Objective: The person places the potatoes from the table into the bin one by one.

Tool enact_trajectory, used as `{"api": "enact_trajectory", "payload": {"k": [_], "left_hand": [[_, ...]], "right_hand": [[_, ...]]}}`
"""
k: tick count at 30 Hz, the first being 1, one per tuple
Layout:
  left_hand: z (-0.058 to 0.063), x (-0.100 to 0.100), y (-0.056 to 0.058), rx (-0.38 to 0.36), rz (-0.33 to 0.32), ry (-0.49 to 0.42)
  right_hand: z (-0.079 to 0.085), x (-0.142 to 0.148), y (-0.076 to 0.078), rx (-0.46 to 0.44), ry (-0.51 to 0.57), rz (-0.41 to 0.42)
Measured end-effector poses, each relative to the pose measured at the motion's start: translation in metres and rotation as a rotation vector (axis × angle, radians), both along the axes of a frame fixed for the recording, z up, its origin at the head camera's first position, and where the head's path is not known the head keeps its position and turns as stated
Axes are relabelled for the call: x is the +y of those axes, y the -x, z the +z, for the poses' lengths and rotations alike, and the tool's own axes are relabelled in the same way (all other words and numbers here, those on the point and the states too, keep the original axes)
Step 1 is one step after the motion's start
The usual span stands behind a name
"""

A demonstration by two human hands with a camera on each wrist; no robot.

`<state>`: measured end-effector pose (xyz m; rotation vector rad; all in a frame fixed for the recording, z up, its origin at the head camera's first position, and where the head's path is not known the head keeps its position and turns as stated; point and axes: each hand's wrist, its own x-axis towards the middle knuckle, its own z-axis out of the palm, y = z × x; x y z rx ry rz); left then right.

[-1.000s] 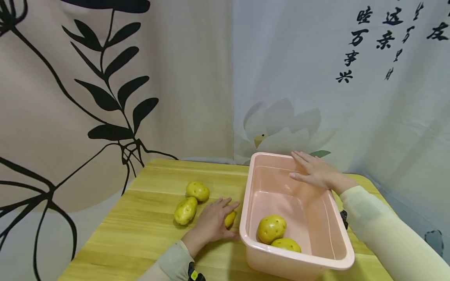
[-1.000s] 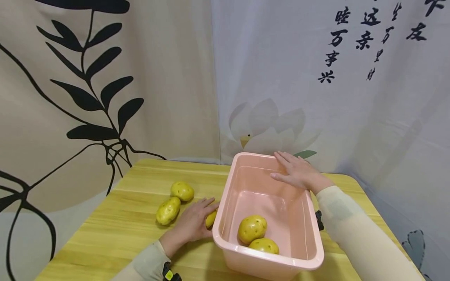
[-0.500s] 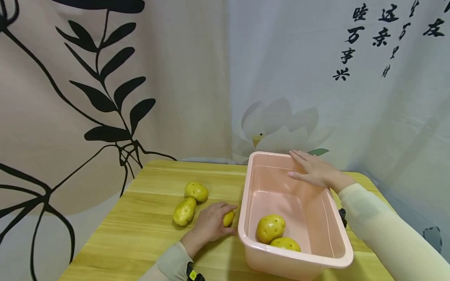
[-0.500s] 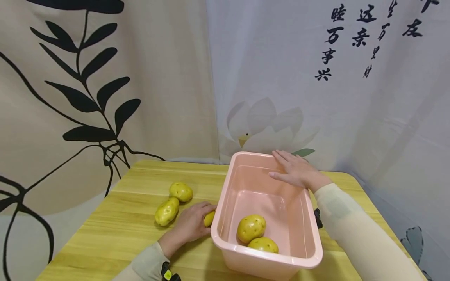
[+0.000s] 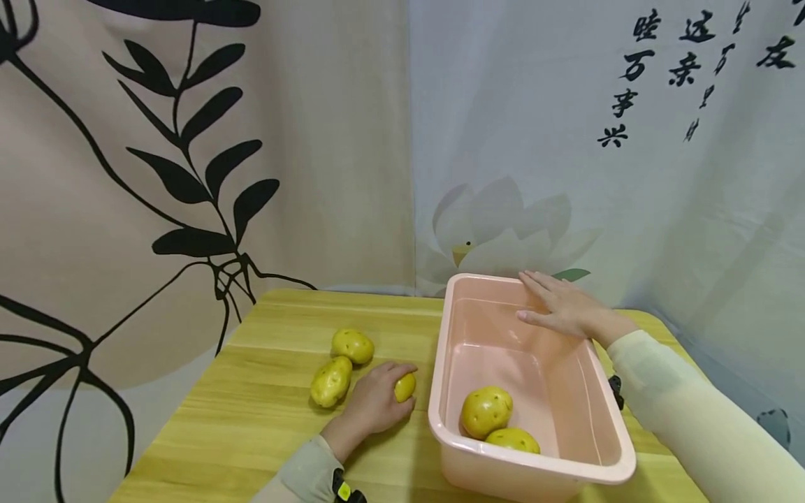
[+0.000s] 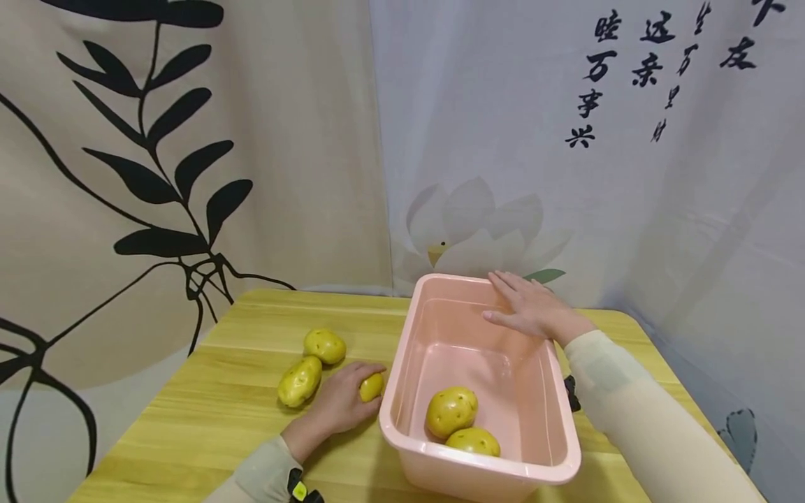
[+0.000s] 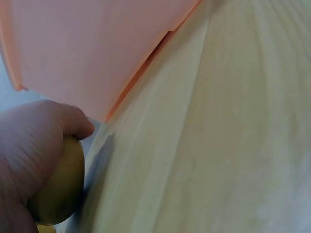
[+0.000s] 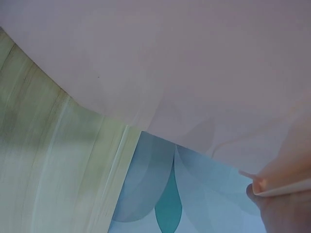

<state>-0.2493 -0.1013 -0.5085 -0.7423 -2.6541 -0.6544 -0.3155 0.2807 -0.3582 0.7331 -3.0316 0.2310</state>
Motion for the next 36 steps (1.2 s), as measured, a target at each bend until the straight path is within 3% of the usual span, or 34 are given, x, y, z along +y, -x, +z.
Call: {"api": "enact_trajectory", "payload": {"k": [10, 19, 29, 36], "left_hand": [[0.004, -0.001, 0.000, -0.042, 0.014, -0.072], [0.015, -0.001, -0.002, -0.087, 0.032, -0.232], [0.036, 0.001, -0.005, -0.098, -0.005, -0.428], [0.058, -0.001, -0.006, -0.123, -0.010, -0.508]], "right_hand": [[-0.002, 0.002, -0.004, -0.001, 0.012, -0.001], [-0.001, 0.001, 0.001, 0.000, -0.007, 0.006], [-0.001, 0.002, 0.002, 0.012, -0.006, 0.005], [-0.001, 0.006, 0.004, 0.010, -0.007, 0.013]]}}
